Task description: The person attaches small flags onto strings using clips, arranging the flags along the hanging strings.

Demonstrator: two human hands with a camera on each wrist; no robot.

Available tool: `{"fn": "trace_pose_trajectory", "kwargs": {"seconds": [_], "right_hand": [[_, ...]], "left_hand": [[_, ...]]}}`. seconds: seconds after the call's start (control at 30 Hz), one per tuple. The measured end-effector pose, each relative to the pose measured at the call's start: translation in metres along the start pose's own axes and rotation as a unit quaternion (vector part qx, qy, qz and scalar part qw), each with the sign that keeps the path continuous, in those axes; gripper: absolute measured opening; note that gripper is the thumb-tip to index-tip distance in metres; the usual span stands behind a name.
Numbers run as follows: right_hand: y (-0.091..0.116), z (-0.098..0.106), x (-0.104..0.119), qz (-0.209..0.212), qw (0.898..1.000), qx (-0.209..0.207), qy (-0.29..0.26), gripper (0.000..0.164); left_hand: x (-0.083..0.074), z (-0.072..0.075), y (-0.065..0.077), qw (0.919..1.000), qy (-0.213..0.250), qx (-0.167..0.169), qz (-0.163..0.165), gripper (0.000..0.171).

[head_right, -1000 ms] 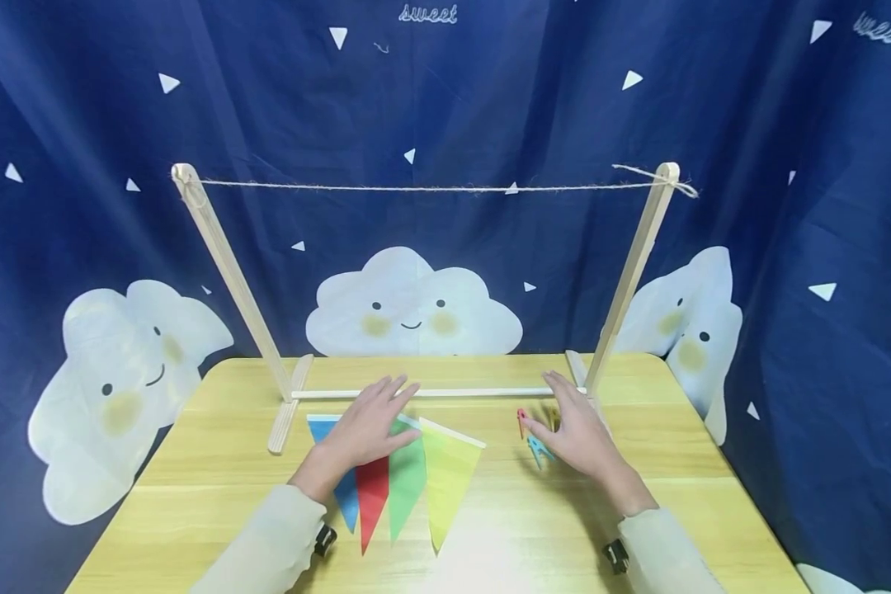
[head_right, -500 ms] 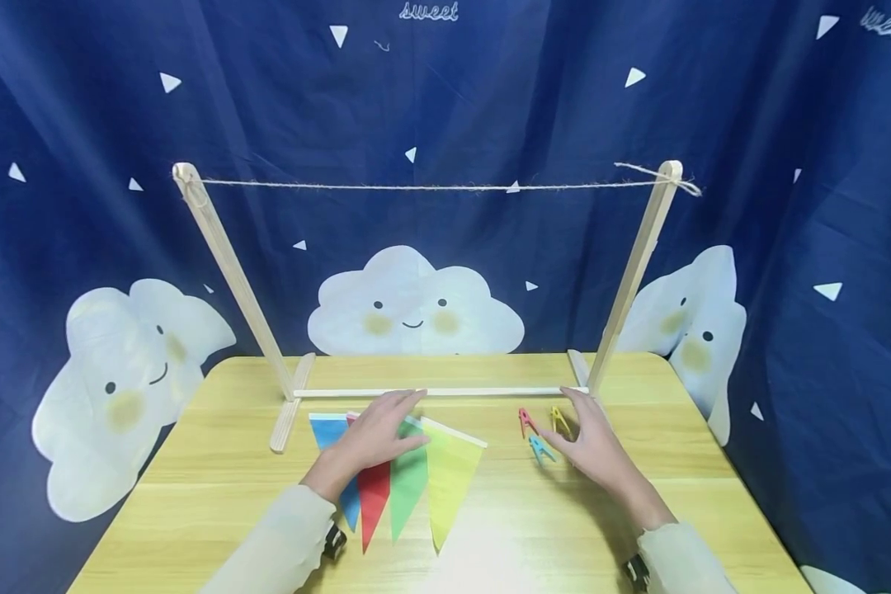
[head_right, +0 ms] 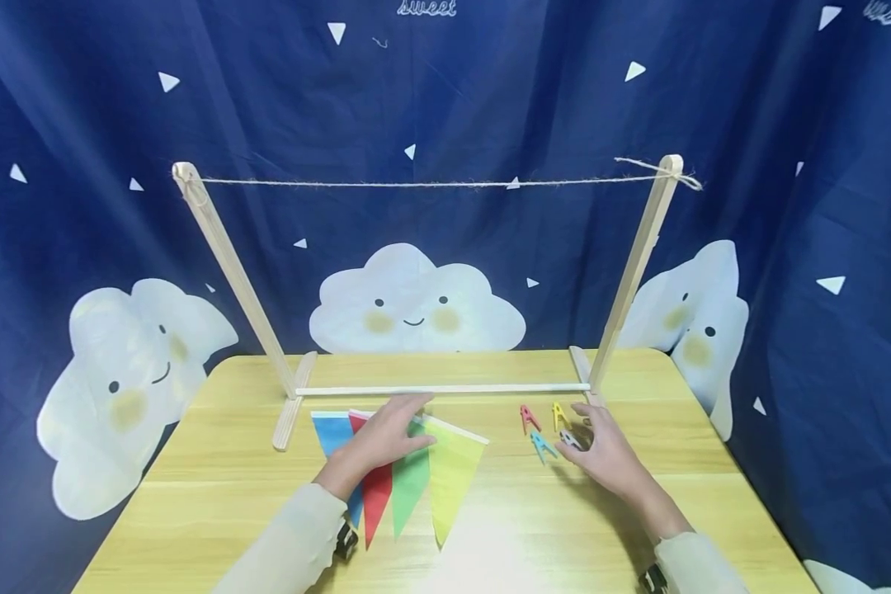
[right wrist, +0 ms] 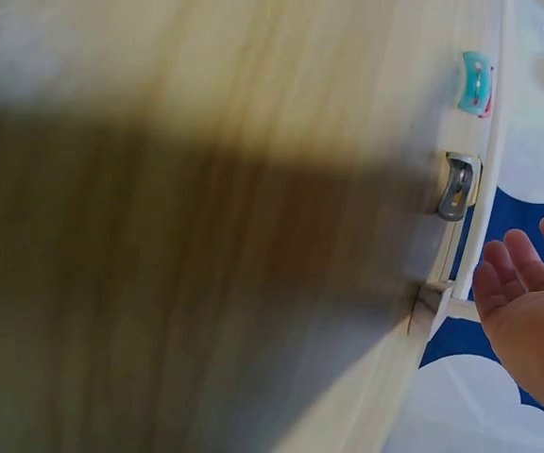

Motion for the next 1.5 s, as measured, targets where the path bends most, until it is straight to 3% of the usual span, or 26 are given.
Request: {"fn": "trace_pose_trajectory", "kwargs": {"seconds": [0.3,0.73,1.0,1.5], "right_hand": [[0.006,-0.005,-0.011,-0.029,0.999,0.014,0.007,0.072],[0.007,-0.010,-0.017,-0.048,0.997,0.042,0.032,0.064],[0.008,-0.011,-0.015,-0.016,0.997,0.037,0.063,0.052],[0.008,-0.014,-0.020,-0.021,0.997,0.022,0.073,0.039]], "left_hand": [[0.000,-0.011,-0.007,0.9998,0.012,0.015,0.001,0.072],[-0.003,-0.020,-0.014,0.9991,-0.024,0.033,0.005,0.065],[-0.009,-0.020,-0.018,0.9991,-0.031,0.027,-0.007,0.062],[-0.007,-0.024,-0.025,0.9998,0.000,0.001,-0.020,0.052]]}}
Point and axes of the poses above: each hand's wrist, its own y-axis away from the middle knuckle, its own z-axis out of the back of the hand, x = y × z, the point moved 6 cm from there along -y, towards the middle knuckle, and after that the axes turned 8 degrees about -y, right-handed, at the moved point
